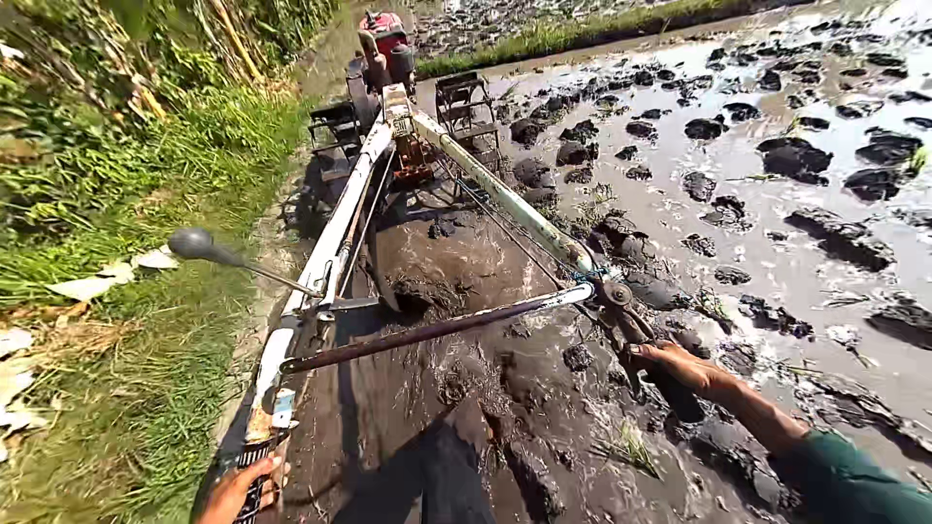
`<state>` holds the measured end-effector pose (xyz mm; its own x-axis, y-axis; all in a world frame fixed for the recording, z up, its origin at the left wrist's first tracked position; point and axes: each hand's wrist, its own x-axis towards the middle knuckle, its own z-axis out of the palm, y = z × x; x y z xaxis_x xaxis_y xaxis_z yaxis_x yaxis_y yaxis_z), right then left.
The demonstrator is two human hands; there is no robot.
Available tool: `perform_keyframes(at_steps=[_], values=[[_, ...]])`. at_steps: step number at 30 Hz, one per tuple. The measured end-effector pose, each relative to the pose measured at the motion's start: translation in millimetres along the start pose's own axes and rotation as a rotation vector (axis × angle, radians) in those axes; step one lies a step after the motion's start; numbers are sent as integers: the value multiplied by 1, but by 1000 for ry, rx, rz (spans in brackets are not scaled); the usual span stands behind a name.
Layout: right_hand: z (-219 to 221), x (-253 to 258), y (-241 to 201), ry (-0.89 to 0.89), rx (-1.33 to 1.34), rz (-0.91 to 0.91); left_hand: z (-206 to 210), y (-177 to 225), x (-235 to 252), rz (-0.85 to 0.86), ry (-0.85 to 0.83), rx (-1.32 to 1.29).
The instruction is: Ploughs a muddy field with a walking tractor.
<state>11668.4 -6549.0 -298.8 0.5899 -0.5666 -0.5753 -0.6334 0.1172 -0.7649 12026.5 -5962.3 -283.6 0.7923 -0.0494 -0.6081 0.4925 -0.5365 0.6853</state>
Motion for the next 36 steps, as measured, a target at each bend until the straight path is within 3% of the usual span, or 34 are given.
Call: perform_keyframes(at_steps=[5, 9, 13, 17, 21, 24, 30, 36], values=[[23, 66, -55, -46, 106, 52, -9, 53, 92, 64, 6, -22], [30, 121, -91, -159, 77, 67, -9, 108, 144, 108, 70, 161], [55, 155, -165, 8, 102, 91, -7, 175, 192, 77, 111, 224], [17, 180, -232, 118, -5, 62, 38, 241, 182, 58, 13, 223], [-63, 232, -267, 216, -92, 140, 142, 270, 150, 118, -55, 163], [-97, 278, -275, 290, -98, 162, 206, 281, 167, 83, -27, 217], [-147, 424, -233, 271, -17, 70, 212, 340, 249, 45, 115, 250], [-118, 502, -315, 300, -111, 78, 208, 420, 336, 100, 130, 251]])
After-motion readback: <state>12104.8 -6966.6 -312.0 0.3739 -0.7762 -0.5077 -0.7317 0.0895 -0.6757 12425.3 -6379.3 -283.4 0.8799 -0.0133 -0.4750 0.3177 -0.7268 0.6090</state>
